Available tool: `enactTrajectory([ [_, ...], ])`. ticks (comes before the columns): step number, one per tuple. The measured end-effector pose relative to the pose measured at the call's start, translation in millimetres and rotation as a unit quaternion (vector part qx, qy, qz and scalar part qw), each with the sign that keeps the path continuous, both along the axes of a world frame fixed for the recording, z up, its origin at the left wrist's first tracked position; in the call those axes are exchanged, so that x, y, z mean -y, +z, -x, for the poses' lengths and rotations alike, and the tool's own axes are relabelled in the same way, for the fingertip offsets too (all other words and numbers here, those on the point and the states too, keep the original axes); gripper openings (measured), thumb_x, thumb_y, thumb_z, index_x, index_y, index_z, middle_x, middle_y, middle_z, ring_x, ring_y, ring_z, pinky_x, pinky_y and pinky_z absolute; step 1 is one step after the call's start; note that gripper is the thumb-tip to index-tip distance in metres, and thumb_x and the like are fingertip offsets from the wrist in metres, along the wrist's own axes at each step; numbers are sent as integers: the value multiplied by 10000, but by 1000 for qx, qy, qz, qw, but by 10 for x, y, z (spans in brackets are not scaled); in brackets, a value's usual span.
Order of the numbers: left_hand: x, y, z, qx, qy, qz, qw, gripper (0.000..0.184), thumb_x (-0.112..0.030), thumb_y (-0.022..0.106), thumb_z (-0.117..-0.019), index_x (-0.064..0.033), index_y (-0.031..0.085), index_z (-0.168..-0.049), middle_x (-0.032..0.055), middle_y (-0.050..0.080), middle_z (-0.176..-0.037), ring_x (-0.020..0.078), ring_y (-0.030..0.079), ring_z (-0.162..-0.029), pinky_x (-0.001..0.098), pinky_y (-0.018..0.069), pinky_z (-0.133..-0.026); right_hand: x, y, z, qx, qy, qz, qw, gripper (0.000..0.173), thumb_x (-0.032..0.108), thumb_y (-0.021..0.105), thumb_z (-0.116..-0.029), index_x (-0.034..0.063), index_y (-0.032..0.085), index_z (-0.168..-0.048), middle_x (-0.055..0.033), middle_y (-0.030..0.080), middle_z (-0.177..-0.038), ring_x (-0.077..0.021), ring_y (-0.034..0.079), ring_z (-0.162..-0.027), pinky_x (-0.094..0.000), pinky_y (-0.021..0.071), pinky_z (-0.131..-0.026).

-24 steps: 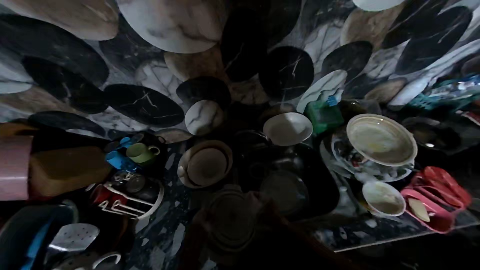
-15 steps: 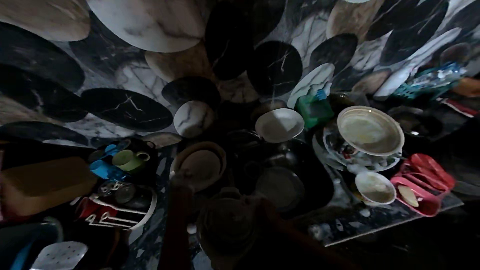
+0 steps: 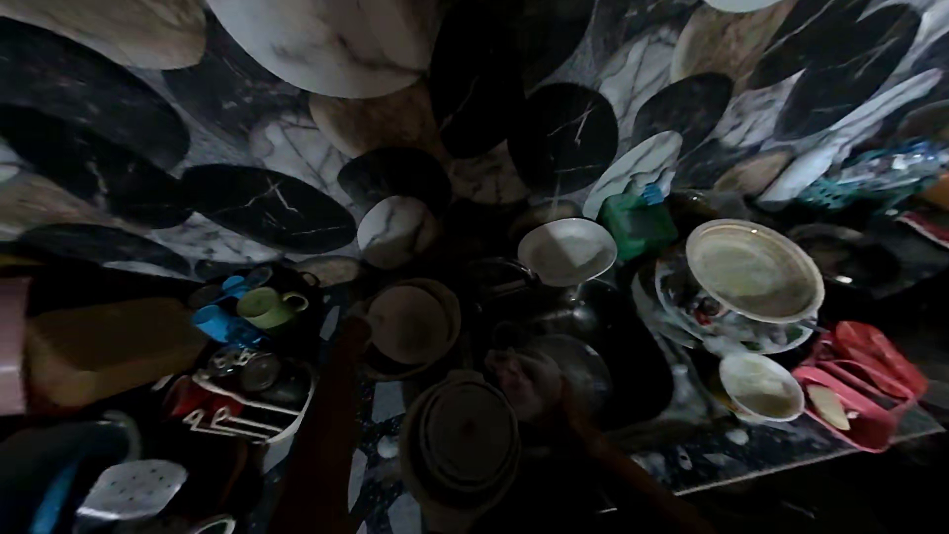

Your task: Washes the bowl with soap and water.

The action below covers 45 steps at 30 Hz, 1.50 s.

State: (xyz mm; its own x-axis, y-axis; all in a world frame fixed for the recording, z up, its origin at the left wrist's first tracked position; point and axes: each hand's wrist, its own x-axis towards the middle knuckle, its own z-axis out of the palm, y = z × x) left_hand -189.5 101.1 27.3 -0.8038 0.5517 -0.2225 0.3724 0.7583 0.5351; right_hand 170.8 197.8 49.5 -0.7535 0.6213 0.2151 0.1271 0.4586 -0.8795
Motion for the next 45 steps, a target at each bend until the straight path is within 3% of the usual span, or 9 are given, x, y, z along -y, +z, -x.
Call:
enactTrajectory([
  [6,503,411,-627,55,133,-257,956,440,-169,471,-1072,-3,432,-1477,224,554,-1376,263,572,-1190,425,491,-998,-109,473,1015,-71,50,-127,988,351,236,578,-1030,72,656,-1330,-153,665,-1285,-257,653,-1161,-443,539,-1004],
  [11,657,699,-1296,78,149,-316,934,352,-123,466,-1077,55,509,-1377,197,608,-1248,192,598,-1069,346,506,-948,107,602,1894,138,126,-188,964,546,265,647,-974,77,522,-1472,-223,603,-1376,-401,595,-1247,-592,494,-990],
  [16,873,359,-1512,151,244,-500,817,396,-276,370,-1114,11,532,-1333,113,659,-1069,139,649,-901,345,576,-793,406,371,1549,67,349,-221,908,418,228,659,-973,146,642,-1383,-130,517,-1517,-301,465,-1417,-502,409,-1147],
  [25,1194,29,-2187,117,238,-268,926,440,-168,391,-1108,80,431,-1470,257,512,-1459,279,518,-1341,410,391,-1139,705,-246,552,287,405,-94,863,457,213,608,-1010,-92,570,-1348,-312,589,-1339,-449,554,-1274,-566,395,-1116],
  [29,1277,-180,-2369,123,237,-274,924,375,-155,438,-1091,99,548,-1344,253,615,-1296,241,605,-1179,381,466,-1045,545,-281,483,398,291,-113,863,454,201,516,-1054,-70,527,-1419,-309,494,-1470,-484,428,-1399,-603,285,-1183],
  [33,1244,-185,-2466,94,135,-146,975,405,-103,410,-1087,116,474,-1423,289,525,-1433,331,504,-1350,423,372,-1149,803,-574,487,299,358,-78,881,483,257,561,-1037,-62,548,-1400,-288,549,-1421,-426,502,-1352,-533,355,-1162],
  [37,1103,-63,-2261,170,223,-202,938,400,-232,451,-1096,56,564,-1349,254,606,-1307,301,592,-1212,457,460,-1054,775,-406,253,352,392,56,848,432,127,573,-1031,-96,511,-1396,-308,565,-1366,-406,552,-1286,-506,415,-1117],
  [42,1057,-54,-2179,97,89,-98,986,393,-287,496,-1079,31,642,-1257,245,670,-1184,344,643,-1126,521,477,-1019,721,-488,78,172,224,25,959,467,162,667,-951,-70,578,-1347,-240,644,-1283,-285,621,-1201,-402,467,-1065],
  [45,1073,-98,-2030,15,74,-31,997,402,-336,507,-1068,-4,684,-1211,223,694,-1144,354,664,-1094,548,495,-989,674,-393,71,-5,42,189,981,384,108,535,-1019,-103,548,-1340,-180,662,-1240,-136,646,-1125,-275,523,-1000],
])
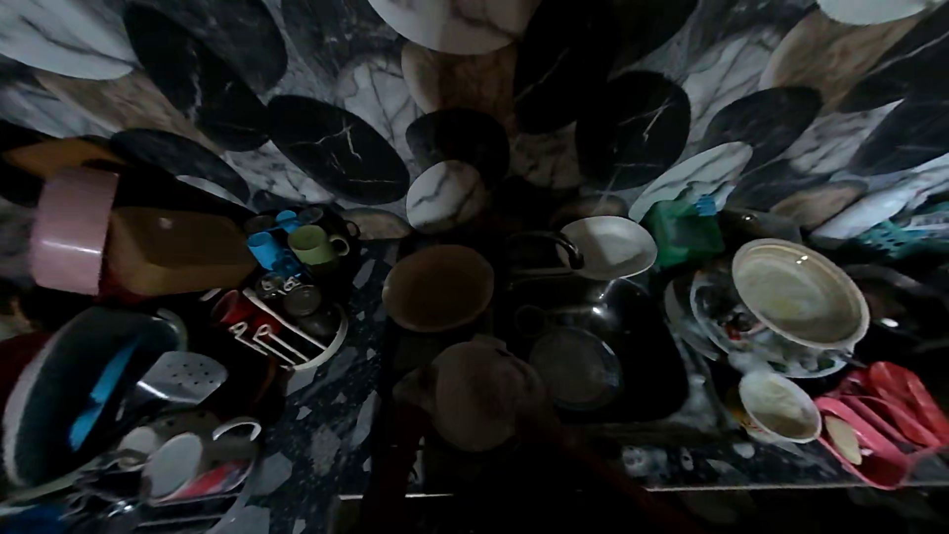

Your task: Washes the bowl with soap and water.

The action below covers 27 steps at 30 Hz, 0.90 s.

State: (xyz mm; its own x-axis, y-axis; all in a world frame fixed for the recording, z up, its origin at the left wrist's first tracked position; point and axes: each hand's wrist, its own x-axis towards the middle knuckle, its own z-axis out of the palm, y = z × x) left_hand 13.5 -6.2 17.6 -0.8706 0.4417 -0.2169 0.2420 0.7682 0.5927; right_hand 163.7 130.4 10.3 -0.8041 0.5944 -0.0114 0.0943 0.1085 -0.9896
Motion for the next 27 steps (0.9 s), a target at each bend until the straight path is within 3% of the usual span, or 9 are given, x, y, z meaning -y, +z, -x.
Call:
enactTrajectory([
  [2,-5,-12,173,-50,39,13,998,434,-363,502,-1061,-13,664,-1261,242,680,-1193,397,652,-1133,596,490,-995,-129,222,-19,0,-75,15,997,342,159,467,-1059,-65,591,-1287,-128,684,-1162,-99,655,-1039,-263,547,-927],
  [3,-49,8,300,-48,69,0,996,474,-403,482,-1068,-16,652,-1283,242,669,-1224,394,641,-1161,589,482,-1013,-218,302,-75,47,-73,-38,996,355,144,473,-1053,-65,591,-1315,-159,672,-1223,-144,637,-1107,-292,514,-985],
  [6,-260,-237,879,57,116,-57,990,529,-434,484,-1069,5,609,-1336,243,622,-1324,368,593,-1246,548,442,-1077,-479,472,-157,149,-49,-114,981,376,238,538,-1038,40,609,-1350,-118,674,-1253,-180,642,-1150,-353,518,-1007],
  [9,-321,-477,1068,61,51,-80,994,473,-301,424,-1103,55,520,-1399,269,553,-1398,365,545,-1287,509,431,-1088,-595,396,-316,27,-39,-17,999,301,202,526,-1042,30,634,-1264,-65,695,-1090,-107,670,-965,-282,576,-858],
  [14,-425,-590,1214,-45,-26,-17,999,413,-159,477,-1074,82,498,-1409,286,517,-1439,372,513,-1340,494,407,-1129,-553,557,-723,172,-37,-197,965,308,210,553,-1026,47,660,-1264,-106,702,-1137,-163,667,-1036,-365,538,-934],
  [16,-364,-474,1168,-28,8,-128,991,406,-142,474,-1064,93,498,-1395,268,548,-1401,320,563,-1272,454,467,-1069,-558,589,-930,83,-98,-113,985,253,183,564,-1025,30,679,-1189,-45,712,-984,-72,670,-881,-264,564,-823],
  [20,-62,133,838,147,125,-410,891,394,-186,400,-1084,1,419,-1431,158,587,-1265,195,640,-1037,387,588,-840,-585,357,-1496,-76,-194,-39,977,475,175,715,-901,-23,596,-1317,-65,703,-1150,-52,664,-1032,-256,561,-930],
  [23,289,520,579,56,96,-272,956,416,-109,425,-1057,65,399,-1435,173,569,-1263,127,614,-1013,320,553,-871,-698,243,-1906,-105,-219,-50,969,494,257,632,-960,-2,570,-1376,-70,679,-1229,-64,645,-1080,-279,544,-958],
  [27,318,665,-112,-67,56,-186,979,365,-68,539,-1011,135,481,-1309,166,602,-1158,96,599,-1029,252,517,-913,-817,370,-2234,-249,-229,109,935,233,296,516,-1016,161,671,-1127,80,701,-876,0,647,-752,-209,568,-682],
])
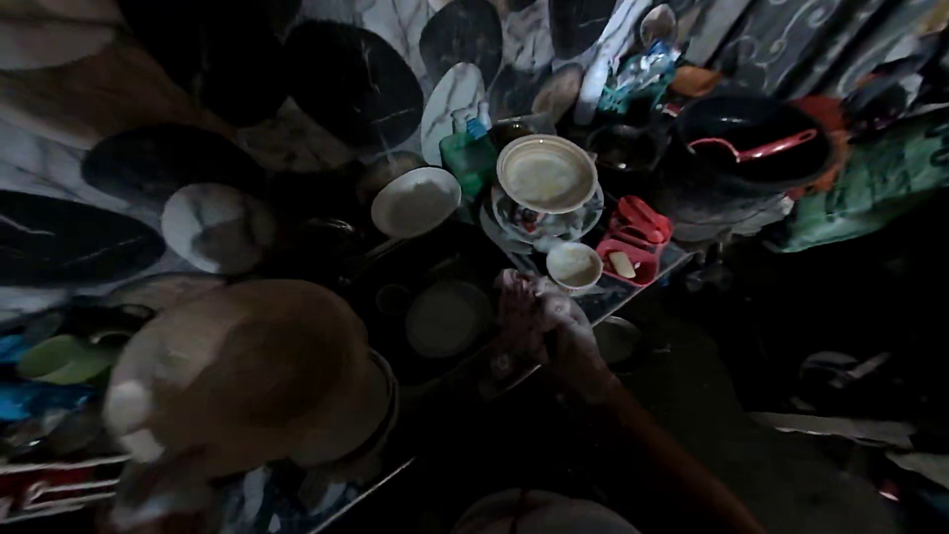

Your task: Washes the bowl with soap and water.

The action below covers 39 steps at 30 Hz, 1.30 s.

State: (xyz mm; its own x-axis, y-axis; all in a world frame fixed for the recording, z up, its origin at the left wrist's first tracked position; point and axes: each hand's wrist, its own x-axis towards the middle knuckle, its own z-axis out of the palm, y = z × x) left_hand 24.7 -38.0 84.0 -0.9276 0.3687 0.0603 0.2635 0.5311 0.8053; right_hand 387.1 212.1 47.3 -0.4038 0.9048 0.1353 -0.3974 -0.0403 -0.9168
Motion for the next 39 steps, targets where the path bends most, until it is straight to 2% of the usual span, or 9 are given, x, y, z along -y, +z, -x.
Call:
enactTrajectory([
  [3,-265,-121,-683,-6,-108,206,973,462,-74,570,-1009,170,464,-1387,358,497,-1407,412,490,-1323,486,370,-1136,7,178,-183,71,46,-91,992,332,137,570,-991,-18,595,-1284,-74,722,-1142,-109,693,-986,-318,605,-872],
  [6,-699,-276,-1453,-7,-214,343,915,449,-111,565,-1028,145,495,-1390,351,497,-1430,451,461,-1369,510,324,-1170,37,206,-192,177,69,-173,966,303,130,609,-977,-34,622,-1232,-102,690,-1117,-117,673,-966,-302,590,-847],
  [11,-1465,-565,-2320,-30,-239,291,926,441,-128,538,-1040,108,491,-1410,327,529,-1404,445,502,-1337,553,381,-1129,-448,-419,-280,468,142,-267,831,389,80,633,-980,-85,599,-1332,-300,573,-1384,-427,531,-1328,-525,390,-1143],
  [15,-1531,-745,-2791,-46,-230,183,955,419,-135,608,-1002,134,553,-1318,348,610,-1255,454,591,-1211,567,453,-1049,-532,-769,-498,606,139,-289,728,430,268,544,-1037,6,602,-1372,-238,611,-1367,-413,572,-1279,-579,437,-1085],
  [19,-1644,-746,-3011,-13,-198,152,968,432,-151,574,-1025,90,512,-1377,328,613,-1257,444,607,-1191,577,472,-1030,-152,-1149,-504,606,146,-184,760,452,297,568,-1019,53,578,-1400,-216,616,-1350,-392,589,-1254,-581,479,-1033],
  [23,-1739,-663,-3046,-31,-235,188,953,497,-228,557,-1039,70,463,-1425,314,615,-1251,430,641,-1128,581,501,-989,152,-735,-216,383,186,-106,899,383,81,566,-1026,-43,560,-1388,-252,624,-1329,-319,619,-1226,-413,470,-1083],
  [28,-1825,-314,-2886,-44,-295,300,906,505,-138,531,-1046,72,384,-1481,335,567,-1328,463,585,-1221,583,463,-1030,-417,-663,-100,500,202,-201,818,360,117,636,-991,-79,627,-1293,-287,617,-1323,-422,575,-1264,-524,418,-1108],
  [32,-1744,-457,-2719,-64,-285,267,918,509,-138,552,-1029,69,415,-1474,339,547,-1366,468,557,-1268,598,444,-1057,-560,-1150,-232,583,65,-276,761,472,306,584,-1012,37,584,-1400,-230,592,-1392,-408,547,-1311,-586,421,-1091],
  [39,-1752,-417,-2665,-73,-306,265,911,455,-123,631,-995,84,521,-1385,333,564,-1342,468,552,-1260,601,436,-1058,71,-983,-110,361,187,-285,868,313,146,634,-989,-45,688,-1231,-251,653,-1283,-352,620,-1219,-449,474,-1083],
])
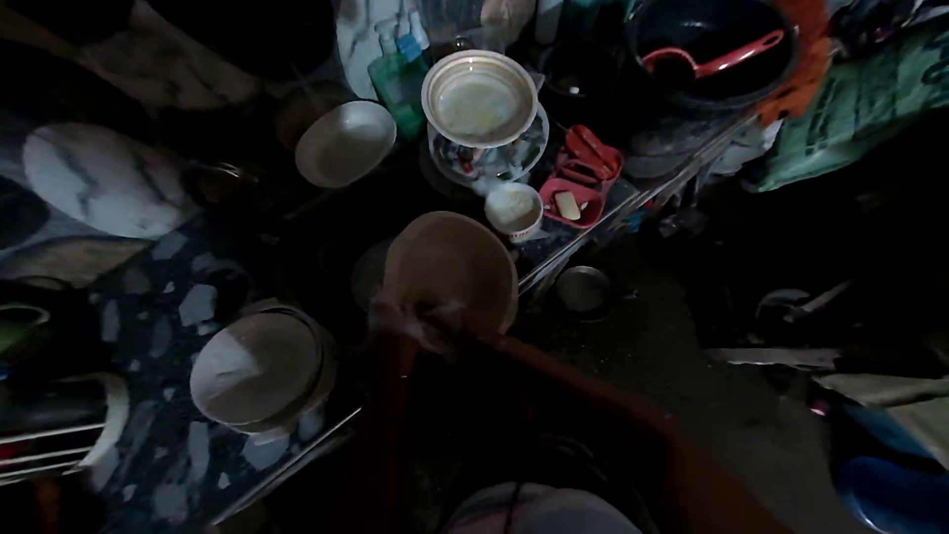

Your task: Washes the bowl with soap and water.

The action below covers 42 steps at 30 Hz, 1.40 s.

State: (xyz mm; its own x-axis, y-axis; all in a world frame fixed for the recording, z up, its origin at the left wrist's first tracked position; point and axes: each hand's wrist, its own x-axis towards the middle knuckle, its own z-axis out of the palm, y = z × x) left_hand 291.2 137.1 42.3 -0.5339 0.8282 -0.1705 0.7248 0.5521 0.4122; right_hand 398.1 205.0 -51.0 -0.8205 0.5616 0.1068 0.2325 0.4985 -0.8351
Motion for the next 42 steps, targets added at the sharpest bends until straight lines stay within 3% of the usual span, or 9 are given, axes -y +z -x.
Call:
enactTrajectory([
  [3,-55,42,-4,-15,-21,3,1000,481,-117,629,-993,65,499,-1418,330,567,-1345,477,565,-1242,621,444,-1031,-250,118,-86,145,-81,5,986,369,158,550,-1043,-37,601,-1352,-262,589,-1382,-391,549,-1313,-509,412,-1124],
  [6,-90,-63,65,25,-9,-43,999,542,-140,593,-1009,26,413,-1493,329,581,-1326,468,599,-1207,625,469,-1009,-566,-295,-139,53,-260,-155,952,258,185,627,-977,34,741,-1152,-233,679,-1221,-405,629,-1185,-544,507,-1013],
  [12,43,-795,-95,355,98,-224,902,812,-53,691,-907,-21,239,-1581,219,519,-1429,224,587,-1214,375,529,-996,-151,-147,30,25,-232,113,966,431,131,715,-923,-16,613,-1315,-233,678,-1204,-347,664,-1111,-515,523,-991],
  [17,46,-482,-44,205,107,26,973,571,-142,642,-993,64,415,-1474,282,558,-1379,338,568,-1255,451,453,-1069,-212,-288,48,-45,-157,53,985,373,118,710,-928,-27,656,-1268,-225,651,-1288,-317,638,-1188,-453,507,-1051],
  [21,180,-834,-33,254,66,-130,956,863,-150,742,-869,-15,263,-1573,223,493,-1470,273,531,-1295,426,452,-1077,-464,-340,-24,-33,-286,56,956,439,146,705,-931,-79,619,-1299,-266,652,-1272,-358,635,-1199,-480,489,-1060],
  [25,22,-603,-190,270,134,-107,948,711,-60,742,-884,82,374,-1475,261,566,-1345,261,594,-1190,388,498,-1022,-186,-292,15,36,-188,137,972,420,168,710,-938,-73,636,-1274,-261,664,-1234,-346,633,-1169,-457,465,-1059],
  [32,-19,-683,-249,303,116,-161,932,1053,-20,762,-803,-175,124,-1626,145,496,-1472,217,584,-1208,410,536,-957,-381,-350,-2,-62,-272,84,957,387,115,709,-908,-34,655,-1260,-214,692,-1193,-303,669,-1113,-453,530,-1003],
  [40,69,-546,-365,246,128,-81,957,882,17,717,-866,-34,210,-1585,195,489,-1466,211,548,-1255,345,484,-1027,-418,-273,-25,19,-265,117,957,375,135,682,-942,-60,632,-1259,-245,690,-1155,-349,675,-1085,-478,532,-985],
  [42,124,-636,-300,177,98,-1,979,592,-44,632,-978,110,369,-1485,284,518,-1436,295,527,-1329,378,414,-1115,-191,-209,-15,22,-207,136,969,349,111,712,-922,-56,649,-1222,-247,693,-1117,-355,682,-1037,-498,538,-949],
])
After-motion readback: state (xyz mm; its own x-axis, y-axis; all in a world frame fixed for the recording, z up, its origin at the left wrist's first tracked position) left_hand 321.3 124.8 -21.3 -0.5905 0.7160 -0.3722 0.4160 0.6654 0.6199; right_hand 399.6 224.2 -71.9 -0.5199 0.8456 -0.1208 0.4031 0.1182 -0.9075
